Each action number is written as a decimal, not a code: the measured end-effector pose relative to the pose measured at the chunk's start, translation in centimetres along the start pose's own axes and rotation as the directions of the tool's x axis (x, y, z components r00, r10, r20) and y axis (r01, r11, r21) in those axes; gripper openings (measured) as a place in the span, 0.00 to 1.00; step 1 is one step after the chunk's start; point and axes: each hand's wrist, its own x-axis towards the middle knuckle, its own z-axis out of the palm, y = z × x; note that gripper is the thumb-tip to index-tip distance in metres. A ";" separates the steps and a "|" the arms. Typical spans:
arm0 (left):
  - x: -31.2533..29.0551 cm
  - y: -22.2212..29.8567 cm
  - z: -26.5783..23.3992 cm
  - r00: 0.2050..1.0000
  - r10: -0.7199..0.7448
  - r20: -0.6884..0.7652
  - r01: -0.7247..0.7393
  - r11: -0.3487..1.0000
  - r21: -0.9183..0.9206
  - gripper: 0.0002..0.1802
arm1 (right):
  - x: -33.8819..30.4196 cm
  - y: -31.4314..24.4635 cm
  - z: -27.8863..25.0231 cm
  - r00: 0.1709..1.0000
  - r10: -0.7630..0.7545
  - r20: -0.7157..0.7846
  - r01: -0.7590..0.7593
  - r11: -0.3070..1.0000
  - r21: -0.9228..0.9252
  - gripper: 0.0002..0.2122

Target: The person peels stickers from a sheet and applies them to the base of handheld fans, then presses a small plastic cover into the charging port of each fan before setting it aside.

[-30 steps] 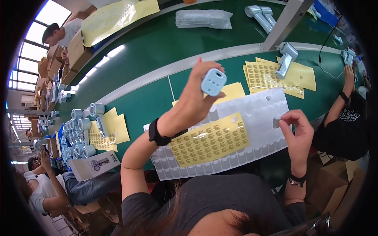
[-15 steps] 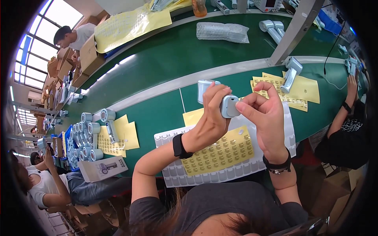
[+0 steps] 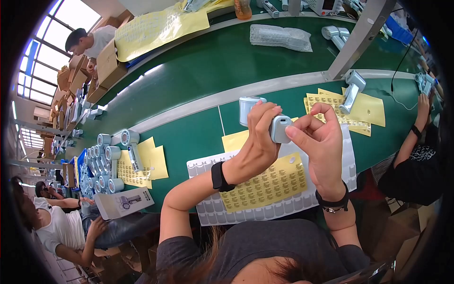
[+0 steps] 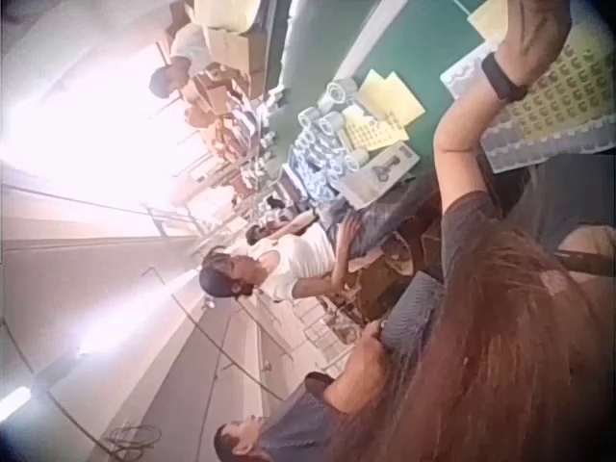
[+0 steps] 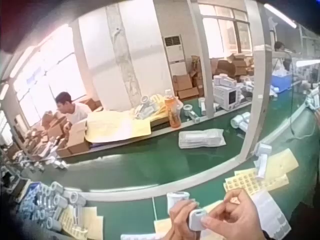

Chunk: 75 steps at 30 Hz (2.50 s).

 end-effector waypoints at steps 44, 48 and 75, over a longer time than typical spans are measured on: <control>0.7 -1.8 0.0 0.890 0.313 0.332 -0.246 0.942 -0.228 0.25 | 4.0 0.8 -9.6 0.932 0.234 0.276 -0.127 0.926 -0.354 0.23; -1.9 -4.9 2.1 0.669 0.289 0.685 -0.370 0.928 -0.031 0.25 | 4.3 1.6 -11.0 0.986 0.135 0.094 -0.065 0.846 -0.529 0.15; -16.4 -12.1 -31.4 0.548 -0.640 -0.539 0.609 -0.136 0.781 0.30 | -9.9 1.9 -19.2 0.908 -0.417 -0.037 0.064 0.227 -0.972 0.05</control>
